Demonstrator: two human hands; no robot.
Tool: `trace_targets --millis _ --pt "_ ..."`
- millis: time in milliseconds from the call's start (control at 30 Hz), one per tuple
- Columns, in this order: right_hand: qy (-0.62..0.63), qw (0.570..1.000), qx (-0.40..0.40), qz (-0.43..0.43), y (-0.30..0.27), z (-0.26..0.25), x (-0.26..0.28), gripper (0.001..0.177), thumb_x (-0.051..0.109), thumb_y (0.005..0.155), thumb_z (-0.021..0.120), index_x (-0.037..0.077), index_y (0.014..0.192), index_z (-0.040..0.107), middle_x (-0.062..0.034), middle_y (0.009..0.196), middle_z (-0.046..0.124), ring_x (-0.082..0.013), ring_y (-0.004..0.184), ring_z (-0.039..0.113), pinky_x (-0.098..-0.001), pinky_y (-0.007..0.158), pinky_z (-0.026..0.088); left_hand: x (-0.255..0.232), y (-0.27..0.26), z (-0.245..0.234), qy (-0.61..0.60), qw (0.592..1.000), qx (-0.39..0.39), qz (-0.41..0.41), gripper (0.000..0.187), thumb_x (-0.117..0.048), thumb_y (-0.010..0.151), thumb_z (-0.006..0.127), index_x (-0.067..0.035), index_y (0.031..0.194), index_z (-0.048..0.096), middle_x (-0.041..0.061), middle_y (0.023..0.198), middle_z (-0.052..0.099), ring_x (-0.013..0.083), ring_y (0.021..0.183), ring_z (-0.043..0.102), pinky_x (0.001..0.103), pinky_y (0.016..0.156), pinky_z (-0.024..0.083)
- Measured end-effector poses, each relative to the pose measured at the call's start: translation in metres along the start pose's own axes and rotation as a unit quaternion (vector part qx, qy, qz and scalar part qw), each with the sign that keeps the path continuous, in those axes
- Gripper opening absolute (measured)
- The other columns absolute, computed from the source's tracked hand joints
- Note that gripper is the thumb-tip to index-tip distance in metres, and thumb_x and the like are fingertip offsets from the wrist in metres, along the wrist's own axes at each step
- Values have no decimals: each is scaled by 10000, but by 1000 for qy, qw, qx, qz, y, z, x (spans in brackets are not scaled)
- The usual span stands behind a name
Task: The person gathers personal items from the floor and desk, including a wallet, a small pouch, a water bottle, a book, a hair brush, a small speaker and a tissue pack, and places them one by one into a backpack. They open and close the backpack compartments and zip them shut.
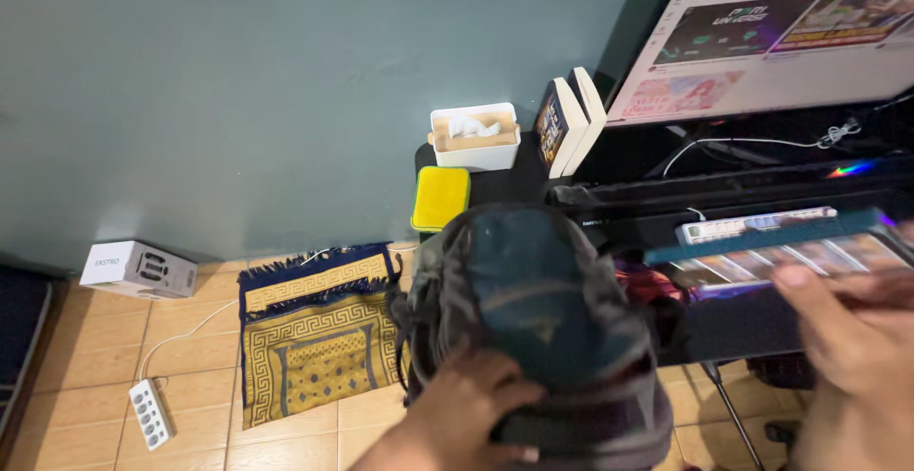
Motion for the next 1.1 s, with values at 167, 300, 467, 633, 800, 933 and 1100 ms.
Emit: trace_targets --millis 167,300,467,633,800,933,1100 --pt "56 998 23 -9 34 60 14 613 -129 958 738 94 1351 323 -252 1212 662 -270 1080 740 -380 921 639 5 -11 19 -35 999 -24 -26 689 -500 831 797 -120 1392 672 186 1258 665 375 1230 626 692 1126 317" --pt "86 994 68 0 55 94 9 582 -132 929 704 117 1289 320 -234 1190 649 -277 1101 728 -380 915 640 28 2 -4 -155 985 63 -42 669 -541 863 742 -78 1340 665 195 1260 707 393 1174 666 494 1032 507" --pt "99 974 188 -82 60 127 -15 444 -130 933 661 97 1190 379 -186 1158 719 -267 1121 735 -354 977 625 92 80 -25 -39 978 -44 -198 449 -480 876 697 -147 1172 749 116 985 777 315 938 747 429 845 577" --pt "33 956 281 -84 28 142 -37 361 -114 851 694 73 1033 444 -149 1179 746 -278 1171 707 -318 904 607 120 112 -10 74 978 52 -188 427 -467 712 815 -145 992 800 110 905 780 311 888 747 427 848 579" --pt "-55 946 318 -36 -13 129 -46 248 -79 781 725 86 766 541 -87 1120 813 -136 961 822 -206 619 602 127 102 -6 71 980 97 -157 406 -389 690 839 -144 1011 799 142 864 773 340 873 733 425 869 568" --pt "-117 924 364 29 -34 124 -47 343 -83 736 730 93 1028 759 -37 1169 803 -153 885 791 -290 791 622 125 97 -11 26 990 64 -124 403 -287 665 821 -132 1033 773 134 876 775 338 863 743 420 839 577" --pt "-81 902 390 -164 -36 136 -26 518 -59 738 728 104 1229 714 -77 1238 761 -250 1156 749 -365 992 608 124 98 -12 98 989 7 -112 365 -217 822 742 -184 1186 732 174 860 750 390 831 716 467 831 567"
Point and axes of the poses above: each hand's wrist, its own y-axis towards the middle knuckle, its own z-axis out of the palm, x = y × z, the point moved 3 cm from there along y, towards the middle knuckle
